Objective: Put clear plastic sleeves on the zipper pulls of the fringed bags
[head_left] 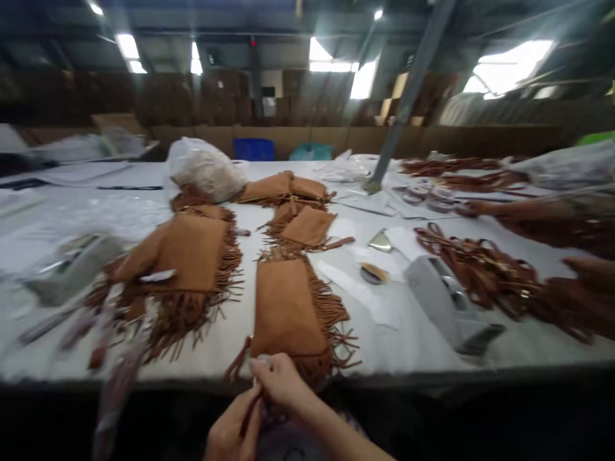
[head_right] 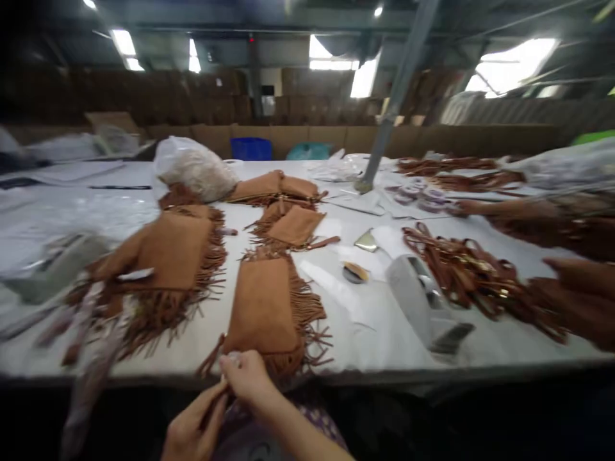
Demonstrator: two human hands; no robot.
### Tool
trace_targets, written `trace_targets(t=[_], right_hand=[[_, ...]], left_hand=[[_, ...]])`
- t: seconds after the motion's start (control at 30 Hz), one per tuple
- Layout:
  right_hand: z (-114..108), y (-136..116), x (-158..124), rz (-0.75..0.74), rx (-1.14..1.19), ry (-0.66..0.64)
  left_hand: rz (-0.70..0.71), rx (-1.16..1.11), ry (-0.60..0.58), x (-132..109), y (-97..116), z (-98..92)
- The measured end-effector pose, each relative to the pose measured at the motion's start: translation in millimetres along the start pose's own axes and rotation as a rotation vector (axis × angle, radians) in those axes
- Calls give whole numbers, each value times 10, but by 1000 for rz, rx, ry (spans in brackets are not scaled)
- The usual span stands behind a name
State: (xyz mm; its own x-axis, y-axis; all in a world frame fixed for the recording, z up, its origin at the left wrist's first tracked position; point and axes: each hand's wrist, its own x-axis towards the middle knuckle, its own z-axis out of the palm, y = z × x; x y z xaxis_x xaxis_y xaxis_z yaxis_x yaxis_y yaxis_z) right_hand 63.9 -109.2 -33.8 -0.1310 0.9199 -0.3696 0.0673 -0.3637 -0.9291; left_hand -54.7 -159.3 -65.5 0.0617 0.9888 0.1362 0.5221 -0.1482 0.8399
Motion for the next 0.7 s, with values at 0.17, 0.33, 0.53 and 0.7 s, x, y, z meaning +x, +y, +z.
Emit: trace_targets(t=[0.17,0.33,0.53,0.7], right_hand=[[107,65,175,36,-23,-165],[54,92,274,-7,-12,22],[55,106,309,-95,-8,113],[-219,66,240,-22,-12,115]], left_hand=[[-567,-513,-136,186,116,-78],[-615,-687,-154,342,180,-16],[-669,-765,-167,312,115,-62],[-659,-628,-142,253,72,-54]])
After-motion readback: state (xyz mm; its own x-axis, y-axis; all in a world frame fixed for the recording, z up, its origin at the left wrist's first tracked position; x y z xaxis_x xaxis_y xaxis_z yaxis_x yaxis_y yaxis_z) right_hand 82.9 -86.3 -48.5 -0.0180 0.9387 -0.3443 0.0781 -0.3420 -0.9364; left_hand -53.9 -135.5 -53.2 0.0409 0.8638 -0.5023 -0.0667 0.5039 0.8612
